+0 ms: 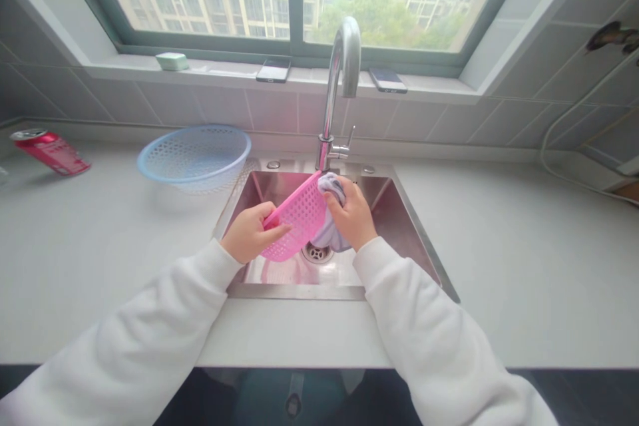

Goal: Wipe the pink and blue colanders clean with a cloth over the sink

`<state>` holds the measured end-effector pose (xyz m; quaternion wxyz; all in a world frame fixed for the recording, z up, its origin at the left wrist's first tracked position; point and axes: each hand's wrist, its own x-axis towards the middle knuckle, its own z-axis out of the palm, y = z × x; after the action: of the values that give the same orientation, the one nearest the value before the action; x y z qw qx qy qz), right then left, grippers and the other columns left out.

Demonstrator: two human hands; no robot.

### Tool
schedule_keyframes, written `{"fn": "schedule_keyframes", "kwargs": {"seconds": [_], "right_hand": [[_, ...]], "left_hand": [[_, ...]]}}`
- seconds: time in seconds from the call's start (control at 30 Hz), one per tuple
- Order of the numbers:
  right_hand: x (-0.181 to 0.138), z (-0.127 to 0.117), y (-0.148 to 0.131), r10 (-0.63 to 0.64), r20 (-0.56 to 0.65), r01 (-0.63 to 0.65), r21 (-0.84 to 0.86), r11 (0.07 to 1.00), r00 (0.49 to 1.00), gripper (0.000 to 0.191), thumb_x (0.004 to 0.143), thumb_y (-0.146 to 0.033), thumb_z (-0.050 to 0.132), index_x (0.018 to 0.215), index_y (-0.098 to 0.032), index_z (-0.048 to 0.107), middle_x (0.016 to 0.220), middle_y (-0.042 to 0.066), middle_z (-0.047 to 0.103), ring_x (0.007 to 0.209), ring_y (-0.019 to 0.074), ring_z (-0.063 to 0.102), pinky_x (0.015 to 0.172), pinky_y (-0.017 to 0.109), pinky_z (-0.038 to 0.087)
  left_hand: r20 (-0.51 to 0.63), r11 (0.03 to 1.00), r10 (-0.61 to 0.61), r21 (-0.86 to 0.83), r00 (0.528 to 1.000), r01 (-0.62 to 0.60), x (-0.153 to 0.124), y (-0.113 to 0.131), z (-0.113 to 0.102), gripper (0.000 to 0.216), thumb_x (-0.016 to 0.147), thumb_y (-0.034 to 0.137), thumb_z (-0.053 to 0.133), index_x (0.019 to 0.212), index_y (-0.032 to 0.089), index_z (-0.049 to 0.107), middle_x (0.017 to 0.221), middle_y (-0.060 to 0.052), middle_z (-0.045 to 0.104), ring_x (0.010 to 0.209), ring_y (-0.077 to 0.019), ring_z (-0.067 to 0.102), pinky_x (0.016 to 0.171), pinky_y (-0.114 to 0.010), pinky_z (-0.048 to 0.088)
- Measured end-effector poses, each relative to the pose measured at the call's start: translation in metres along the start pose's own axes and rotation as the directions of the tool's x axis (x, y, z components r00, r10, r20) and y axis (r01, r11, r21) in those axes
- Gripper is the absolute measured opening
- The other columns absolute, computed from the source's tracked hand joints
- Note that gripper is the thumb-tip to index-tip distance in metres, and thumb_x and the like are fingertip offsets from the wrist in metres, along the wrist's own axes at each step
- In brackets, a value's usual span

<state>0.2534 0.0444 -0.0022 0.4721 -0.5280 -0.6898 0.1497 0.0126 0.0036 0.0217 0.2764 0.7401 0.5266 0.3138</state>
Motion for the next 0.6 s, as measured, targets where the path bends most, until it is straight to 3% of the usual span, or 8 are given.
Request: {"fn": "schedule_keyframes", "kwargs": {"seconds": [0.1, 0.23, 0.33, 0.47, 0.53, 0.6], "right_hand": [[0.001, 0.004, 0.002, 0.04, -0.021, -0.041, -0.087, 0.995, 0.999, 0.054, 0.092, -0.055, 0.058, 0.139, -0.028, 0.059, 0.121, 0.011, 0.065, 0.113, 0.0301, 0.066, 0.099, 0.047, 0.053], [-0.002, 0.003, 0.0, 0.012, -0.014, -0.015, -0.183, 0.983, 1.0, 0.046, 0.096, -0.045, 0.055, 0.139, -0.029, 0.06, 0.121, 0.011, 0.066, 0.112, 0.0303, 0.067, 0.095, 0.046, 0.056], [-0.012, 0.003, -0.011, -0.15, 0.002, 0.146, -0.219, 0.965, 0.989, 0.036, 0.096, -0.035, 0.055, 0.13, -0.029, 0.066, 0.116, 0.009, 0.069, 0.107, 0.0274, 0.069, 0.089, 0.04, 0.057], [-0.024, 0.01, -0.028, -0.389, 0.201, 0.425, -0.185, 0.886, 0.899, 0.031, 0.097, -0.03, 0.056, 0.124, -0.031, 0.071, 0.11, 0.006, 0.072, 0.098, 0.0232, 0.071, 0.082, 0.033, 0.057], [-0.022, 0.011, -0.026, -0.393, 0.193, 0.426, -0.175, 0.888, 0.899, 0.031, 0.097, -0.029, 0.055, 0.124, -0.031, 0.072, 0.111, 0.007, 0.072, 0.098, 0.0227, 0.071, 0.081, 0.032, 0.057], [-0.013, 0.008, -0.017, -0.304, 0.086, 0.315, -0.178, 0.932, 0.949, 0.033, 0.096, -0.029, 0.056, 0.125, -0.028, 0.071, 0.111, 0.008, 0.072, 0.099, 0.0241, 0.071, 0.085, 0.035, 0.056]], "left_hand": [[-0.004, 1.0, 0.024, -0.012, 1.0, -0.024, -0.002, -0.001, 0.0, 0.032, 0.082, 0.042, 0.064, 0.068, 0.022, 0.043, 0.061, 0.007, 0.046, 0.058, -0.0125, 0.044, 0.059, -0.027, 0.031], [-0.002, 1.0, 0.019, 0.007, 1.0, -0.019, 0.0, -0.002, 0.001, 0.032, 0.081, 0.042, 0.063, 0.067, 0.022, 0.042, 0.06, 0.007, 0.045, 0.058, -0.0128, 0.044, 0.059, -0.027, 0.03], [-0.029, 1.0, -0.018, 0.006, 0.999, 0.018, 0.004, -0.004, 0.003, 0.034, 0.083, 0.044, 0.063, 0.068, 0.022, 0.042, 0.061, 0.006, 0.046, 0.059, -0.0133, 0.044, 0.058, -0.028, 0.03], [-0.002, 0.999, -0.029, 0.015, 1.0, 0.029, 0.009, -0.009, 0.005, 0.041, 0.081, 0.055, 0.066, 0.07, 0.022, 0.045, 0.063, 0.006, 0.048, 0.06, -0.014, 0.045, 0.059, -0.028, 0.031], [0.029, 0.999, -0.011, 0.04, 1.0, 0.01, 0.01, -0.009, 0.003, 0.042, 0.08, 0.056, 0.068, 0.071, 0.022, 0.045, 0.063, 0.006, 0.049, 0.061, -0.0143, 0.046, 0.06, -0.028, 0.031], [0.06, 0.998, 0.012, 0.063, 0.998, -0.016, 0.009, -0.009, 0.0, 0.041, 0.08, 0.052, 0.07, 0.071, 0.022, 0.044, 0.062, 0.006, 0.048, 0.06, -0.0139, 0.045, 0.06, -0.028, 0.03]]}}
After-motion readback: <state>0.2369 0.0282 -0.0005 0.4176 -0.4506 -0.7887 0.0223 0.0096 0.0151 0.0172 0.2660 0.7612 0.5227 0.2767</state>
